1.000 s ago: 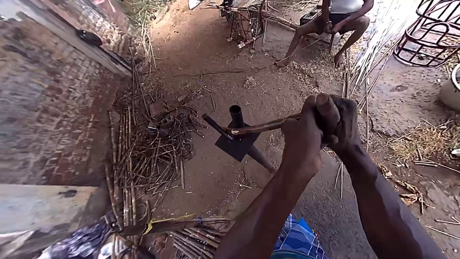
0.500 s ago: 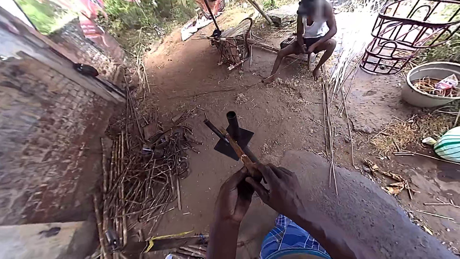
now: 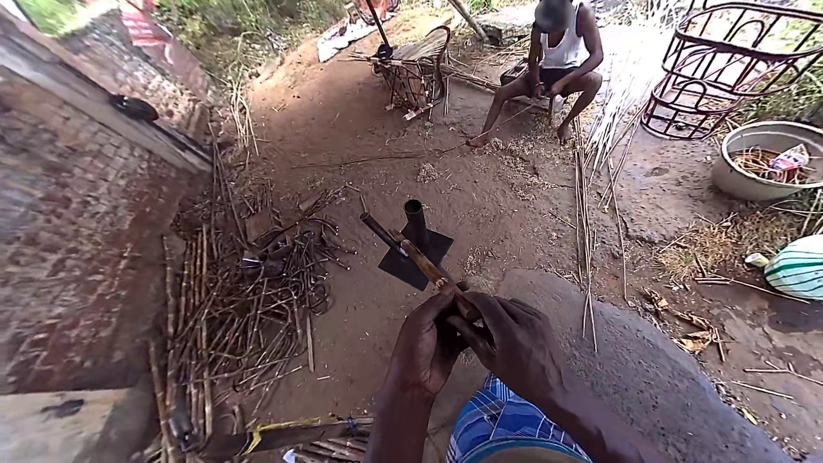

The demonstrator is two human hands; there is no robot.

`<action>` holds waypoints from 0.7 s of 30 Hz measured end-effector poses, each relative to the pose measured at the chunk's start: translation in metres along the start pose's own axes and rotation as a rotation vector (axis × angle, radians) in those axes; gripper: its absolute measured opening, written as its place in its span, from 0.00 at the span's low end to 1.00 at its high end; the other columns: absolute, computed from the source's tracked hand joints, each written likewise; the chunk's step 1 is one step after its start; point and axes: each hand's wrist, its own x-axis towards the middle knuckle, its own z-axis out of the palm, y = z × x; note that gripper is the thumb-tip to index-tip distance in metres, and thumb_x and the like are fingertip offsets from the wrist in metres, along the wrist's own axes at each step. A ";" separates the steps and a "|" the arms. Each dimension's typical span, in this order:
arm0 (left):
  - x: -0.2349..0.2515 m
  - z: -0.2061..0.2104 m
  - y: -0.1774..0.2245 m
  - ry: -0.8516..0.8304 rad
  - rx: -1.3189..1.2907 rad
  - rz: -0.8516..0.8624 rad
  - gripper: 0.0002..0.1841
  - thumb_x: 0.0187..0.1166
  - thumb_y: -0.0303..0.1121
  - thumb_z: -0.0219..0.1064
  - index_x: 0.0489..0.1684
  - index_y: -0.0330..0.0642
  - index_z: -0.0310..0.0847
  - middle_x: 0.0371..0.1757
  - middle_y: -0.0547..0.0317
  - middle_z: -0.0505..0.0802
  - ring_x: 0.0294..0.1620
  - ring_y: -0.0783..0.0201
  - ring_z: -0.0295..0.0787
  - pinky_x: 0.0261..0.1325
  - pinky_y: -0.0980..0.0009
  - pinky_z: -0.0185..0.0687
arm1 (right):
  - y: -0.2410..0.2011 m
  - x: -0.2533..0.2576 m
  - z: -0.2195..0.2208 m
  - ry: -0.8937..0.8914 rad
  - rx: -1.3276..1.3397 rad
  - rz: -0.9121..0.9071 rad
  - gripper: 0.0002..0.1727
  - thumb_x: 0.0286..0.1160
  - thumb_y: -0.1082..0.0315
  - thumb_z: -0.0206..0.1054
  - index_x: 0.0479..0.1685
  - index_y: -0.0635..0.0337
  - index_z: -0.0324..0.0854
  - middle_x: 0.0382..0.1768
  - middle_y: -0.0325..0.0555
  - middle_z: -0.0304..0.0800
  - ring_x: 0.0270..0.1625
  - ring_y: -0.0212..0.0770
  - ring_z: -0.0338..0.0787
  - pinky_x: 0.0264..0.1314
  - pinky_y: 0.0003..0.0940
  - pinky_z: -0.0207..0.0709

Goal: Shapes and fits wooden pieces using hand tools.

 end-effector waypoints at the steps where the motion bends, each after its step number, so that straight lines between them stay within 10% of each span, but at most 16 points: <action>1: 0.001 0.008 0.002 -0.009 0.034 -0.010 0.20 0.91 0.47 0.53 0.59 0.44 0.85 0.44 0.53 0.92 0.38 0.64 0.93 0.40 0.66 0.92 | 0.002 0.003 -0.005 -0.003 -0.014 0.020 0.21 0.83 0.50 0.67 0.58 0.59 0.86 0.34 0.39 0.92 0.33 0.35 0.91 0.39 0.33 0.87; 11: 0.104 0.123 0.031 0.078 0.099 0.054 0.22 0.90 0.51 0.56 0.47 0.39 0.84 0.34 0.53 0.90 0.32 0.61 0.89 0.37 0.63 0.89 | 0.089 0.120 -0.047 -0.175 0.069 0.313 0.13 0.83 0.58 0.63 0.53 0.54 0.88 0.36 0.44 0.91 0.39 0.42 0.90 0.44 0.51 0.82; 16: 0.043 0.051 -0.010 -0.072 0.228 0.179 0.20 0.86 0.53 0.63 0.58 0.47 0.83 0.41 0.60 0.92 0.37 0.68 0.91 0.42 0.69 0.90 | 0.040 0.030 -0.025 -0.103 0.136 0.263 0.25 0.83 0.52 0.68 0.72 0.56 0.77 0.38 0.43 0.90 0.34 0.41 0.90 0.37 0.46 0.87; 18: 0.027 0.019 -0.022 -0.144 0.219 0.219 0.19 0.86 0.40 0.65 0.72 0.47 0.76 0.51 0.54 0.92 0.44 0.64 0.90 0.48 0.66 0.89 | 0.031 -0.004 -0.026 -0.091 0.251 0.269 0.39 0.79 0.38 0.66 0.84 0.50 0.66 0.32 0.33 0.87 0.25 0.32 0.83 0.25 0.36 0.83; 21: 0.006 -0.013 -0.024 -0.238 0.080 0.256 0.28 0.83 0.20 0.62 0.84 0.40 0.65 0.61 0.36 0.90 0.55 0.48 0.93 0.63 0.53 0.90 | 0.018 -0.029 -0.038 -0.048 0.446 0.306 0.32 0.86 0.39 0.57 0.76 0.54 0.74 0.26 0.30 0.84 0.21 0.29 0.80 0.20 0.30 0.78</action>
